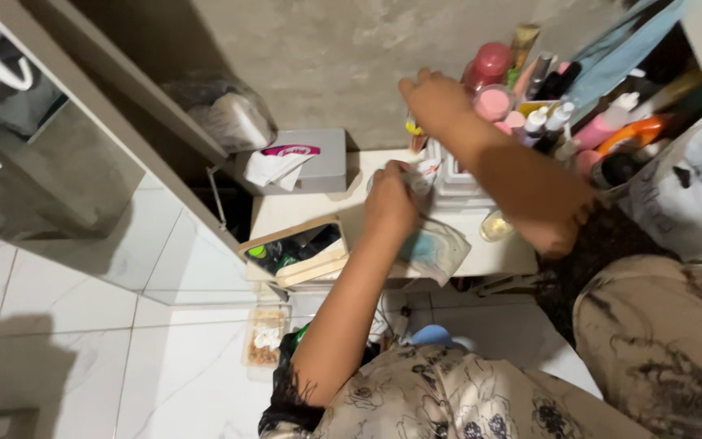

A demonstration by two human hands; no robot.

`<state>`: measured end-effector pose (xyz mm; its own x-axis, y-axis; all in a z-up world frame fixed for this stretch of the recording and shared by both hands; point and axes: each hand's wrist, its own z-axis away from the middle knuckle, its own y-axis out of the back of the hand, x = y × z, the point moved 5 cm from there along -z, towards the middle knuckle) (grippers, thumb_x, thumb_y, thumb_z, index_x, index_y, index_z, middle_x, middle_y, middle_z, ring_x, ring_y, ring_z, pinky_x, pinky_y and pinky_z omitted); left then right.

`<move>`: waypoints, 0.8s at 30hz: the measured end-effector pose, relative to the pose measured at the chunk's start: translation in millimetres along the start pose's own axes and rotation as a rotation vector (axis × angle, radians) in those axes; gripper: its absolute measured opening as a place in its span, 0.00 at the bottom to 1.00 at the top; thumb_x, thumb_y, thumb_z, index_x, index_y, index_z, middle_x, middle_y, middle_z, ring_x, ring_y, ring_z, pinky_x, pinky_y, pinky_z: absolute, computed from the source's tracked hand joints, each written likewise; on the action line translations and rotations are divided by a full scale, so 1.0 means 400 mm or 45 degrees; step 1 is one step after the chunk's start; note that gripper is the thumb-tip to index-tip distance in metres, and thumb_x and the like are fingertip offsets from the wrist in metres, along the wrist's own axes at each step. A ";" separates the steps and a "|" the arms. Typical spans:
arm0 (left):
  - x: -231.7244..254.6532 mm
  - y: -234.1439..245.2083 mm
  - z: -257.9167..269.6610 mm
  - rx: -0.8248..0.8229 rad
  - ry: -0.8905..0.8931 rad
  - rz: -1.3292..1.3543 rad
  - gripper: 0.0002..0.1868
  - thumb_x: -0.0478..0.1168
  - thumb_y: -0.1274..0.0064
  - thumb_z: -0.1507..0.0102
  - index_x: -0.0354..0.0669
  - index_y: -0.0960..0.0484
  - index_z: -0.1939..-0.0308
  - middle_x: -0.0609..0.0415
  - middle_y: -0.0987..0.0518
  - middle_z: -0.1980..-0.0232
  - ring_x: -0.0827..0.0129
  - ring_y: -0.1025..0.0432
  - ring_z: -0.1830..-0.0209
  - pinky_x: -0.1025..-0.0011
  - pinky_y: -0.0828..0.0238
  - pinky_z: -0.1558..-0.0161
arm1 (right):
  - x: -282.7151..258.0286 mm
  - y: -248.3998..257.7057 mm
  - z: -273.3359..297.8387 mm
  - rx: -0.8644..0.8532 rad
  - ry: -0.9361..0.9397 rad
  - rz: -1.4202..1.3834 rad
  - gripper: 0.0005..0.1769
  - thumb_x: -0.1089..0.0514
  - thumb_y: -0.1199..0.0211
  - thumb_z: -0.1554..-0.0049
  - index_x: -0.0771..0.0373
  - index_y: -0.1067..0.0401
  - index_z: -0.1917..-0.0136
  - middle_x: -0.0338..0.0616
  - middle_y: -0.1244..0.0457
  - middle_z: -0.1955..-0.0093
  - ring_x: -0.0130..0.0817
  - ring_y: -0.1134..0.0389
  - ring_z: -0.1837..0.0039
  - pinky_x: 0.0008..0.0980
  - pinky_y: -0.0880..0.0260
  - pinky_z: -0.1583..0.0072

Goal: The person organizes a cluttered vanity area by sorting various items including skincare bottles, a mirror, a blue tumbler, a charging cable, and a black plastic bag. They move items between the vanity surface and a hanging organizer, wipe the surface, and arrange objects into a more orderly state.

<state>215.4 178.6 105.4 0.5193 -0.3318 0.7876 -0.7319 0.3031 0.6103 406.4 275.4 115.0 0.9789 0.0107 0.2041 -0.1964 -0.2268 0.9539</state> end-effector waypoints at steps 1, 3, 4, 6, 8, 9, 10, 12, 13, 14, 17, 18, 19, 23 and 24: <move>-0.014 -0.018 -0.037 0.078 -0.013 0.031 0.20 0.31 0.50 0.43 0.40 0.26 0.46 0.33 0.24 0.49 0.38 0.28 0.49 0.50 0.31 0.49 | 0.000 -0.010 0.001 0.009 -0.003 0.056 0.21 0.59 0.32 0.53 0.64 0.26 0.45 0.57 0.36 0.46 0.54 0.31 0.45 0.50 0.28 0.50; -0.055 -0.057 -0.088 0.228 -0.025 0.101 0.17 0.32 0.52 0.39 0.39 0.25 0.46 0.33 0.23 0.50 0.39 0.27 0.49 0.51 0.30 0.48 | -0.002 -0.030 0.014 -0.006 -0.012 0.170 0.21 0.55 0.32 0.53 0.62 0.24 0.46 0.53 0.35 0.46 0.51 0.33 0.42 0.49 0.32 0.45; -0.066 -0.070 -0.112 0.297 -0.094 0.090 0.16 0.31 0.52 0.40 0.39 0.24 0.47 0.33 0.22 0.51 0.39 0.27 0.49 0.51 0.30 0.48 | 0.004 -0.035 0.010 -0.008 -0.020 0.227 0.21 0.54 0.32 0.54 0.61 0.23 0.47 0.51 0.34 0.46 0.49 0.34 0.41 0.48 0.34 0.43; -0.077 -0.081 -0.150 0.432 -0.232 0.068 0.14 0.31 0.54 0.40 0.39 0.23 0.51 0.34 0.21 0.54 0.40 0.26 0.50 0.51 0.29 0.48 | 0.003 -0.043 0.010 0.049 -0.015 0.289 0.16 0.55 0.35 0.47 0.61 0.22 0.47 0.49 0.34 0.45 0.47 0.35 0.39 0.49 0.39 0.40; -0.090 -0.086 -0.194 0.390 -0.140 -0.014 0.11 0.33 0.53 0.38 0.40 0.23 0.52 0.35 0.20 0.56 0.40 0.26 0.53 0.49 0.29 0.51 | 0.007 -0.049 0.013 0.043 -0.022 0.298 0.14 0.56 0.38 0.44 0.62 0.22 0.46 0.48 0.34 0.44 0.47 0.36 0.38 0.50 0.41 0.38; -0.094 -0.087 -0.206 0.369 -0.093 -0.056 0.09 0.34 0.53 0.37 0.41 0.22 0.53 0.36 0.20 0.57 0.40 0.25 0.54 0.49 0.30 0.53 | 0.005 -0.051 0.019 0.010 -0.030 0.277 0.15 0.56 0.39 0.43 0.63 0.22 0.45 0.49 0.34 0.43 0.47 0.36 0.37 0.51 0.42 0.37; -0.091 -0.081 -0.218 0.383 -0.090 -0.033 0.08 0.34 0.53 0.37 0.40 0.23 0.55 0.37 0.19 0.58 0.41 0.25 0.54 0.49 0.29 0.53 | 0.004 -0.044 0.012 -0.012 -0.040 0.259 0.16 0.56 0.41 0.42 0.64 0.22 0.44 0.50 0.34 0.42 0.48 0.37 0.37 0.51 0.43 0.36; -0.094 -0.082 -0.236 0.404 -0.080 0.018 0.06 0.36 0.52 0.36 0.40 0.23 0.58 0.39 0.18 0.58 0.41 0.24 0.55 0.49 0.29 0.55 | -0.007 -0.037 0.014 -0.105 -0.047 0.278 0.22 0.52 0.38 0.49 0.65 0.23 0.44 0.51 0.35 0.42 0.49 0.38 0.36 0.53 0.46 0.33; -0.096 -0.095 -0.254 0.373 -0.092 0.011 0.07 0.37 0.53 0.36 0.39 0.23 0.58 0.38 0.18 0.58 0.41 0.25 0.55 0.49 0.29 0.55 | -0.005 -0.036 0.017 -0.155 -0.051 0.286 0.25 0.50 0.37 0.52 0.65 0.23 0.44 0.52 0.35 0.41 0.49 0.38 0.35 0.54 0.47 0.32; -0.101 -0.113 -0.273 0.342 -0.098 0.009 0.07 0.38 0.53 0.35 0.39 0.23 0.57 0.37 0.18 0.58 0.40 0.25 0.54 0.48 0.30 0.55 | -0.005 -0.028 0.018 -0.110 -0.046 0.292 0.23 0.51 0.37 0.50 0.66 0.23 0.44 0.53 0.35 0.41 0.50 0.38 0.35 0.56 0.48 0.31; -0.131 -0.183 -0.320 0.253 -0.077 0.078 0.09 0.40 0.54 0.34 0.39 0.22 0.57 0.35 0.18 0.58 0.39 0.25 0.55 0.48 0.30 0.54 | -0.012 -0.009 0.019 -0.058 -0.042 0.290 0.23 0.51 0.35 0.46 0.67 0.23 0.42 0.54 0.34 0.42 0.52 0.38 0.36 0.61 0.51 0.29; -0.143 -0.210 -0.327 0.220 -0.061 0.112 0.10 0.41 0.55 0.34 0.39 0.22 0.57 0.35 0.18 0.59 0.40 0.25 0.55 0.49 0.29 0.53 | -0.018 -0.004 0.022 -0.098 -0.048 0.279 0.26 0.48 0.34 0.47 0.68 0.24 0.42 0.55 0.35 0.42 0.52 0.38 0.36 0.61 0.52 0.29; -0.150 -0.233 -0.333 0.191 -0.071 0.146 0.11 0.42 0.55 0.32 0.38 0.22 0.56 0.34 0.18 0.58 0.39 0.25 0.55 0.49 0.29 0.53 | -0.022 0.003 0.025 -0.139 -0.054 0.267 0.30 0.46 0.33 0.49 0.70 0.25 0.41 0.55 0.35 0.43 0.52 0.38 0.36 0.62 0.53 0.29; -0.192 -0.307 -0.314 -0.018 0.008 0.356 0.13 0.44 0.59 0.29 0.35 0.30 0.50 0.32 0.19 0.58 0.39 0.24 0.55 0.51 0.29 0.54 | -0.040 0.037 0.051 -0.112 -0.045 0.210 0.27 0.49 0.36 0.49 0.69 0.24 0.43 0.54 0.34 0.43 0.52 0.37 0.36 0.56 0.50 0.31; -0.205 -0.321 -0.309 -0.089 0.052 0.426 0.14 0.44 0.60 0.29 0.35 0.32 0.48 0.32 0.19 0.58 0.40 0.23 0.56 0.52 0.29 0.54 | -0.047 0.045 0.070 -0.037 -0.049 0.142 0.22 0.52 0.38 0.46 0.69 0.22 0.44 0.54 0.34 0.42 0.51 0.37 0.35 0.52 0.47 0.33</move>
<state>321.4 277.3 -26.8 0.2738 -0.1681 0.9470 -0.8334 0.4501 0.3208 386.1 243.8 122.0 0.9522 -0.0508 0.3013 -0.3053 -0.1963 0.9318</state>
